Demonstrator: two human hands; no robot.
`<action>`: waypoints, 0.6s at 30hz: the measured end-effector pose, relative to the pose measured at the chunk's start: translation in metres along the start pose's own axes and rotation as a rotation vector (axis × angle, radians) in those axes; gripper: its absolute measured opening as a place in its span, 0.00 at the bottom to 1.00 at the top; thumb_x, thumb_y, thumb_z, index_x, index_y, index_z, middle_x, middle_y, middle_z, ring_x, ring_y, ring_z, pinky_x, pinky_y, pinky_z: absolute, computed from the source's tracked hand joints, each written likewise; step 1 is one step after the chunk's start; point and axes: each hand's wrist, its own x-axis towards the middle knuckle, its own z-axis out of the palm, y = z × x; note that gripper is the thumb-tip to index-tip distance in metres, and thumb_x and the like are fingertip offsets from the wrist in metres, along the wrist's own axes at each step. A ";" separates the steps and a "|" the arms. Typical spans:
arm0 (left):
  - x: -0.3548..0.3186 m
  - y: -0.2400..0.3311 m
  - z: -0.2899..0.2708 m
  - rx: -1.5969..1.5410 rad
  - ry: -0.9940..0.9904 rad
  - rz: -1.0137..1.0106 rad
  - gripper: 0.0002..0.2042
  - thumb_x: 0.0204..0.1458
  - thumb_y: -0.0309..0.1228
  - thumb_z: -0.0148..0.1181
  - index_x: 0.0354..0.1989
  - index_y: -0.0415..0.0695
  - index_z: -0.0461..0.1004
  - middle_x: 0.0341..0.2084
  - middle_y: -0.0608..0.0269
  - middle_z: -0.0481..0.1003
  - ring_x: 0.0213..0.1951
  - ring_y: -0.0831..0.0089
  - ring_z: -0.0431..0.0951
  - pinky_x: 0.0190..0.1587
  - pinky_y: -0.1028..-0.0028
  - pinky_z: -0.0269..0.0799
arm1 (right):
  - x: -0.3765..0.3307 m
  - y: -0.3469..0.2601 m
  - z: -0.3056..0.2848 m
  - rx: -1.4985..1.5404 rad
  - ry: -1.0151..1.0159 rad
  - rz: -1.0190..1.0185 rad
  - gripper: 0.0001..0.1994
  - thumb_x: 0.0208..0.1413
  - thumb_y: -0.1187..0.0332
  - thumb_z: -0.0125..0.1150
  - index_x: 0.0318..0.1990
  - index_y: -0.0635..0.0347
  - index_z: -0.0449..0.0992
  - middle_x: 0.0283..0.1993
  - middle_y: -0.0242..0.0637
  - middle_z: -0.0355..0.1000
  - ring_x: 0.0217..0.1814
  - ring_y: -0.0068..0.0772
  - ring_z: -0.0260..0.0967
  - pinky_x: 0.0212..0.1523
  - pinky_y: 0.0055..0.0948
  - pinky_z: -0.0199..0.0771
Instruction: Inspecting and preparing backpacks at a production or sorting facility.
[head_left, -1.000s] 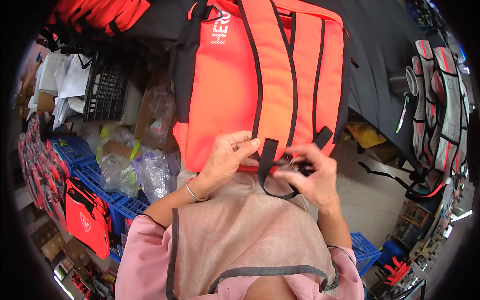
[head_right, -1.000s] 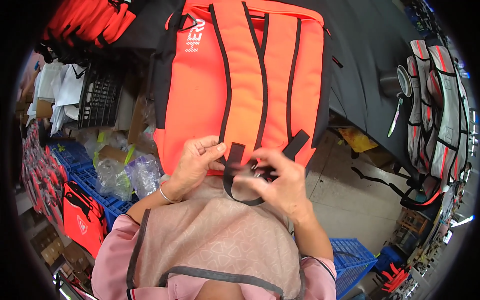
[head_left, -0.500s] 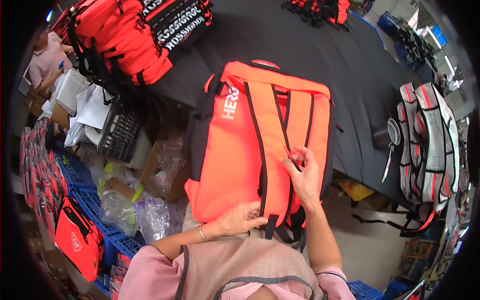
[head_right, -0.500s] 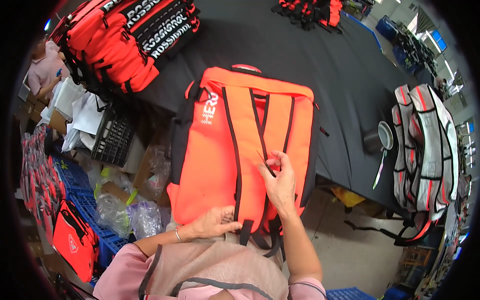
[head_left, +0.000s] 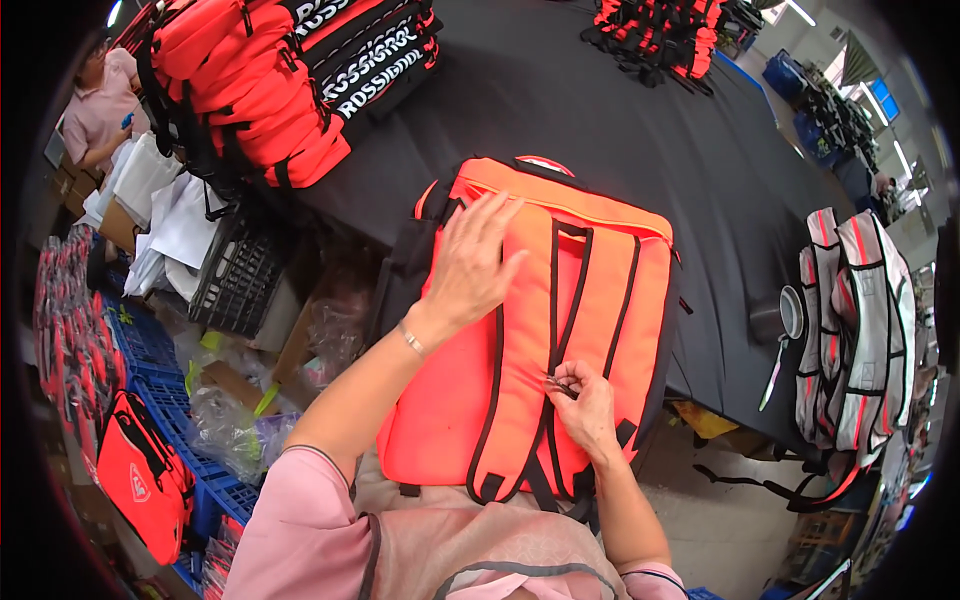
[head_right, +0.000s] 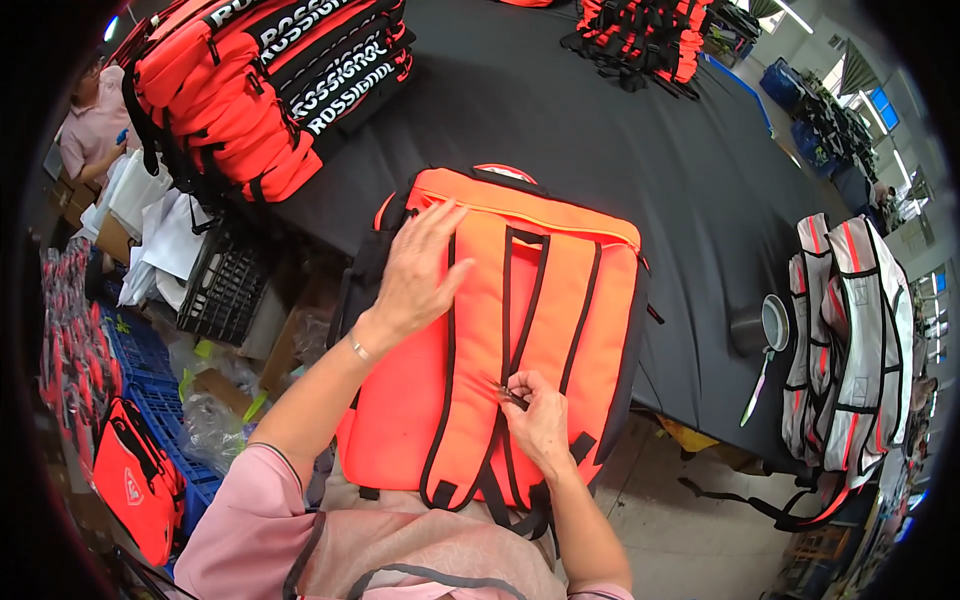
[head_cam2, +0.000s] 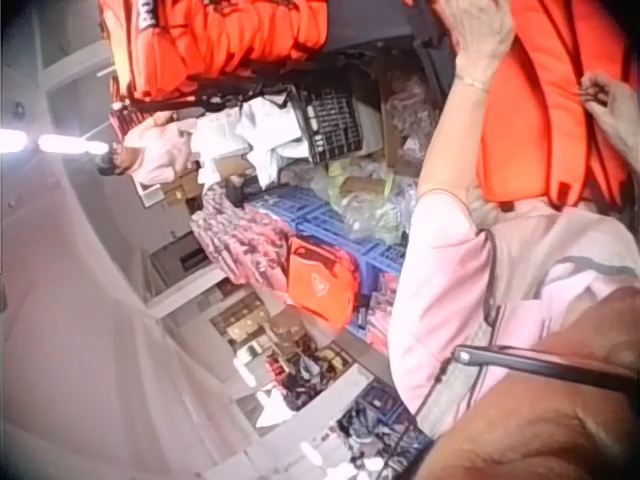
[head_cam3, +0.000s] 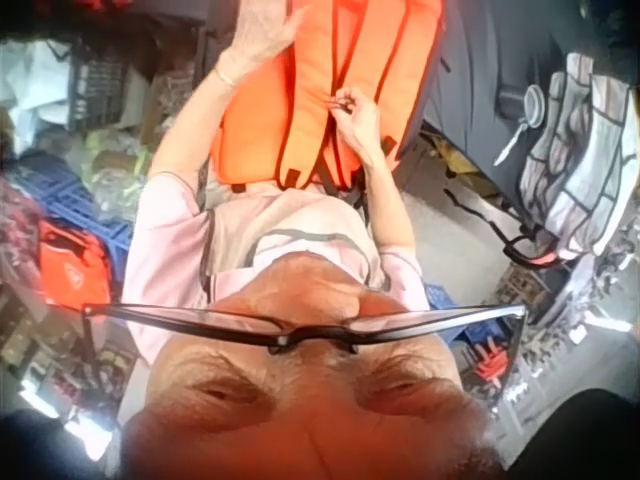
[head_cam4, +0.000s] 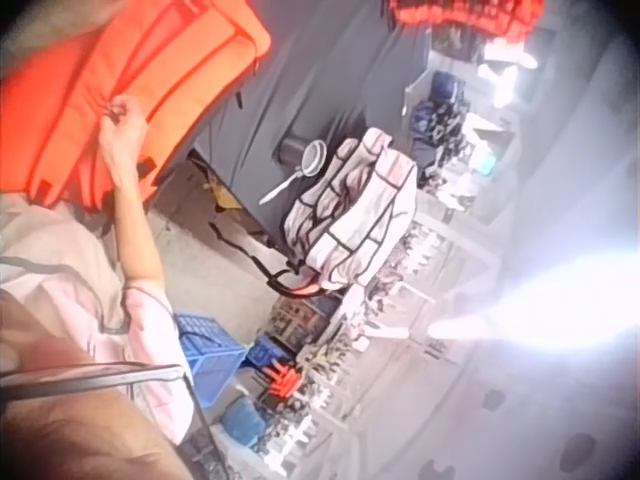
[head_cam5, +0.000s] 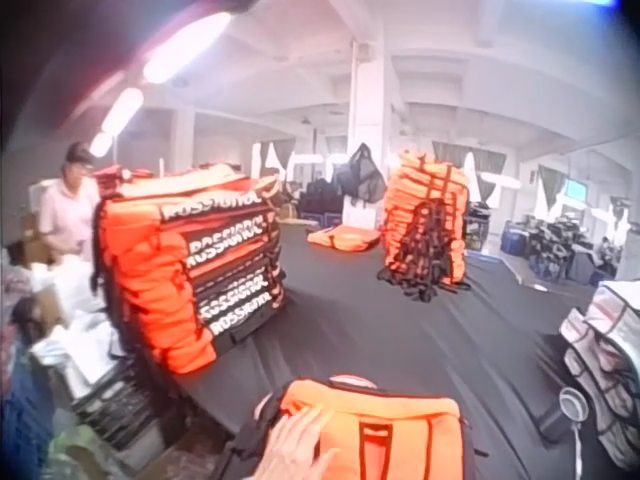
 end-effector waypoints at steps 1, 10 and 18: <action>-0.002 -0.002 0.011 0.004 0.000 -0.005 0.26 0.55 0.39 0.60 0.60 0.39 0.65 0.59 0.49 0.67 0.62 0.51 0.65 0.62 0.57 0.62 | 0.001 0.000 0.001 0.044 -0.015 0.013 0.07 0.49 0.78 0.66 0.35 0.67 0.74 0.27 0.31 0.73 0.26 0.17 0.68 0.30 0.21 0.69; -0.038 -0.006 0.036 0.007 -0.465 0.031 0.33 0.58 0.50 0.52 0.68 0.44 0.56 0.69 0.54 0.53 0.72 0.51 0.46 0.70 0.51 0.46 | 0.031 -0.042 -0.035 0.122 0.056 -0.065 0.05 0.54 0.75 0.65 0.34 0.68 0.77 0.28 0.31 0.75 0.32 0.17 0.71 0.36 0.22 0.72; -0.043 0.002 0.025 -0.111 -0.583 -0.016 0.31 0.58 0.45 0.52 0.66 0.38 0.59 0.68 0.49 0.55 0.71 0.50 0.48 0.70 0.54 0.43 | 0.152 -0.041 0.045 0.058 0.201 -0.315 0.08 0.54 0.70 0.63 0.38 0.64 0.74 0.36 0.40 0.76 0.37 0.32 0.75 0.39 0.32 0.75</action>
